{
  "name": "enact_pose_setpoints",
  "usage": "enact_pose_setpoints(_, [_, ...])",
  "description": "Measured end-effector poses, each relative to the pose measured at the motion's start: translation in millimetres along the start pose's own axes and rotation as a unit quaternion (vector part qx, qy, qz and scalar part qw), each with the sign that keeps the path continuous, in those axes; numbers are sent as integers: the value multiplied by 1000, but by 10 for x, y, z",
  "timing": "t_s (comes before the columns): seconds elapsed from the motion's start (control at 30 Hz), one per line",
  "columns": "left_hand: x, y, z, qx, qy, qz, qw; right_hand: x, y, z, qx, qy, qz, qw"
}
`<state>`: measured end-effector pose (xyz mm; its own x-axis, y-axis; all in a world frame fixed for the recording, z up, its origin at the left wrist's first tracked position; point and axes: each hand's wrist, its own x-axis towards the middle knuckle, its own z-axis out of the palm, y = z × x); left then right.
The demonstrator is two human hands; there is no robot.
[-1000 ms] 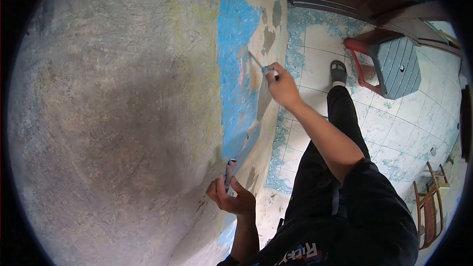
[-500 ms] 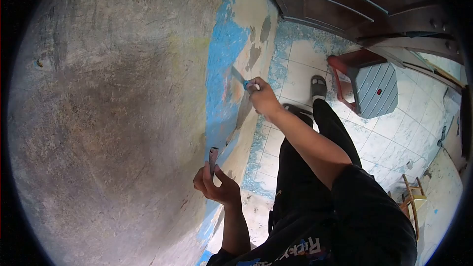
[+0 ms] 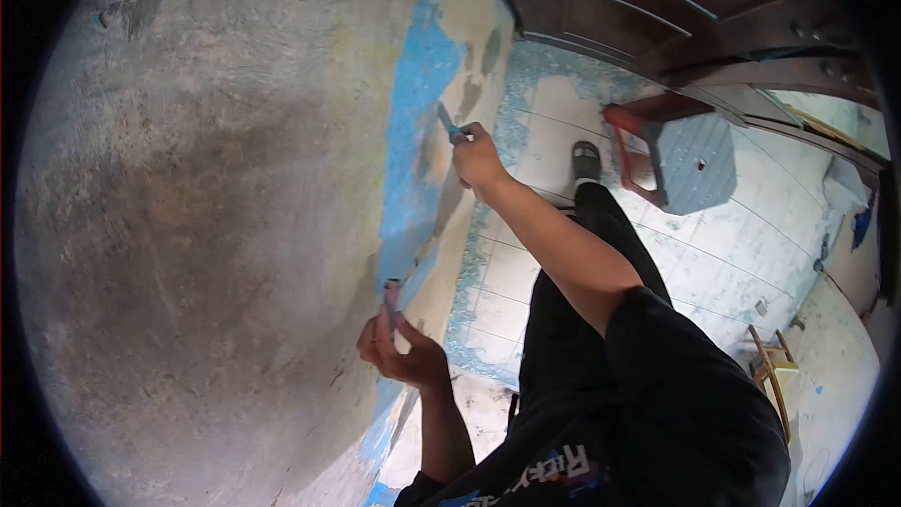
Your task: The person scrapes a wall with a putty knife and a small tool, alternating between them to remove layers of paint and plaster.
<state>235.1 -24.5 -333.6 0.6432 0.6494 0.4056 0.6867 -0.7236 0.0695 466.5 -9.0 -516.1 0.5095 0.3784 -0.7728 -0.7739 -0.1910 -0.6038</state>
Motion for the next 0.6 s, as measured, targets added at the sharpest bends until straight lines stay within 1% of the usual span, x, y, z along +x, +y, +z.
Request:
enact_pose_setpoints(0.03, [-20, -52, 0, -2, 27, 8, 1000, -66, -60, -12, 11, -8, 1, 1000])
enact_pose_setpoints(0.13, [-49, -83, -76, -47, 14, -34, 998, -351, -165, 41, 24, -23, 23, 999])
enact_pose_setpoints(0.17, [-23, -45, -125, -48, 0, -42, 998, -379, -146, 41, 27, -29, 32, 999])
enact_pose_setpoints(0.2, [9, -54, -180, -52, 10, -32, 998, -388, -111, 70, 28, -34, 41, 998])
enact_pose_setpoints(0.27, [54, -61, -250, -69, 33, -12, 997, -366, -118, 159, -34, 4, 19, 999])
enact_pose_setpoints(0.3, [47, -107, -283, -76, 40, -26, 996, -318, -96, 197, -65, 25, 6, 998])
enact_pose_setpoints(0.37, [88, -110, -409, -82, 59, -15, 995, 41, 351, 264, -149, 46, -82, 984])
enact_pose_setpoints(0.43, [153, -190, -604, -82, 73, -9, 994, -116, 343, 309, -204, 14, -167, 965])
enact_pose_setpoints(0.5, [206, -230, -784, -96, 75, -10, 992, -565, 280, 174, -219, -70, -190, 955])
enact_pose_setpoints(0.57, [240, -227, -921, -110, 112, -18, 988, -981, 92, -50, -200, -154, -115, 961])
enact_pose_setpoints(0.6, [263, -229, -967, -121, 127, -19, 984, -1263, -109, -154, -184, -189, -52, 963])
